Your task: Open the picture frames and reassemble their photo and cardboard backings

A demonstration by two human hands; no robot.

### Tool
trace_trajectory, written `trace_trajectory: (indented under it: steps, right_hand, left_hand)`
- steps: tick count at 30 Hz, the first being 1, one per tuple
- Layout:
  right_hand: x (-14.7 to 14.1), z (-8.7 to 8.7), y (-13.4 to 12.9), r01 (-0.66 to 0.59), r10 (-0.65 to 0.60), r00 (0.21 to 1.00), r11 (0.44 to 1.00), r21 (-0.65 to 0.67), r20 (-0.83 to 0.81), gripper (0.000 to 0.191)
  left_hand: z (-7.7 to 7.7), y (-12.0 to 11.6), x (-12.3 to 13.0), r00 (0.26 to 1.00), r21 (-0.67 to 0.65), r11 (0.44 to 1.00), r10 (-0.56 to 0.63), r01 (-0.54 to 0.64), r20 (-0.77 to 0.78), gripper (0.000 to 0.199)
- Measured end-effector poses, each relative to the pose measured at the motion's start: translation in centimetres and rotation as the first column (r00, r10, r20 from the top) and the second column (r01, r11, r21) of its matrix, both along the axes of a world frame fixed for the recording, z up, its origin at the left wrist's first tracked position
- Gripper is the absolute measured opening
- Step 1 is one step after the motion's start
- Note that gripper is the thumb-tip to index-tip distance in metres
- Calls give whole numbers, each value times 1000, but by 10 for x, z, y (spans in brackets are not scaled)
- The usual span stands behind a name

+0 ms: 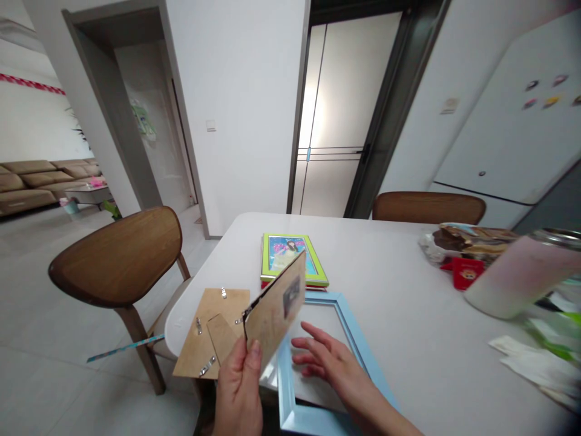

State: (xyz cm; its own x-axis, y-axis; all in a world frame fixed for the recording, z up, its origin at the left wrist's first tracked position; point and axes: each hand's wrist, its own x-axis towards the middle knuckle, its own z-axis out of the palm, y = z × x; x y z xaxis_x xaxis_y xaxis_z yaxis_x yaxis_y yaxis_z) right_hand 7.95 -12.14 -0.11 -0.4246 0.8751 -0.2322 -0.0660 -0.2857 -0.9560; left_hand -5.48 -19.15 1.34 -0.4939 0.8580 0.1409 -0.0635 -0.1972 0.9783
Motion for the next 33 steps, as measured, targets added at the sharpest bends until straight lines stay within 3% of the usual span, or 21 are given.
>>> trace_trajectory:
  steps: [3,6,8,10,11,13,15,17,19,21,24,26,30,32,33]
  right_hand:
    - [2,4,4,87,-105,956,993,-78,-273,47]
    - [25,9,15,178,-192,953,981,-82,-234,51]
    - [44,11,23,181,-191,976,979,-96,-103,56]
    - [58,10,29,166,-166,986,982,-92,12,59]
    - [62,9,31,160,-156,986,984,-74,57,59]
    - [63,4,35,148,-144,980,989,-17,139,58]
    - [59,-1,39,137,-155,954,987,83,257,54]
    - [53,-4,44,88,-185,891,966,244,414,49]
    - [48,-5,48,-17,-259,778,902,431,573,42]
    - [46,-4,51,-157,-355,612,822,548,707,35]
    - [44,-4,50,-322,-444,304,785,529,843,31]
    - [44,-6,48,-376,-471,182,778,503,863,31]
    - [45,-9,47,-387,-509,160,756,528,846,32]
    - [42,-7,44,-366,-513,238,739,565,825,35]
    - [38,-5,42,-364,-504,313,719,592,805,36]
  left_hand:
    - [-3,5,23,963,-2,990,-138,142,233,43]
    - [-16,9,27,916,29,957,-286,290,280,56]
    - [-26,9,20,936,-19,943,-328,333,128,59]
    - [-38,8,11,906,-86,926,-378,369,-189,57]
    - [-44,7,7,837,-100,909,-412,404,-361,58]
    - [-57,7,4,625,-108,851,-457,514,-633,65]
    - [-67,9,3,440,-108,800,-431,590,-787,71]
    - [-71,11,2,337,-119,795,-380,594,-861,68]
    - [-69,12,1,294,-122,806,-347,579,-891,64]
    - [-64,13,-1,260,-139,805,-342,577,-903,63]
    - [-53,13,0,191,-221,793,-389,568,-901,61]
    - [-47,13,2,154,-292,784,-437,548,-886,59]
    - [-37,7,-10,153,-308,791,-446,529,-882,60]
    - [-32,0,-31,169,-313,834,-426,454,-889,65]
    - [-30,-4,-45,173,-332,865,-417,375,-892,67]
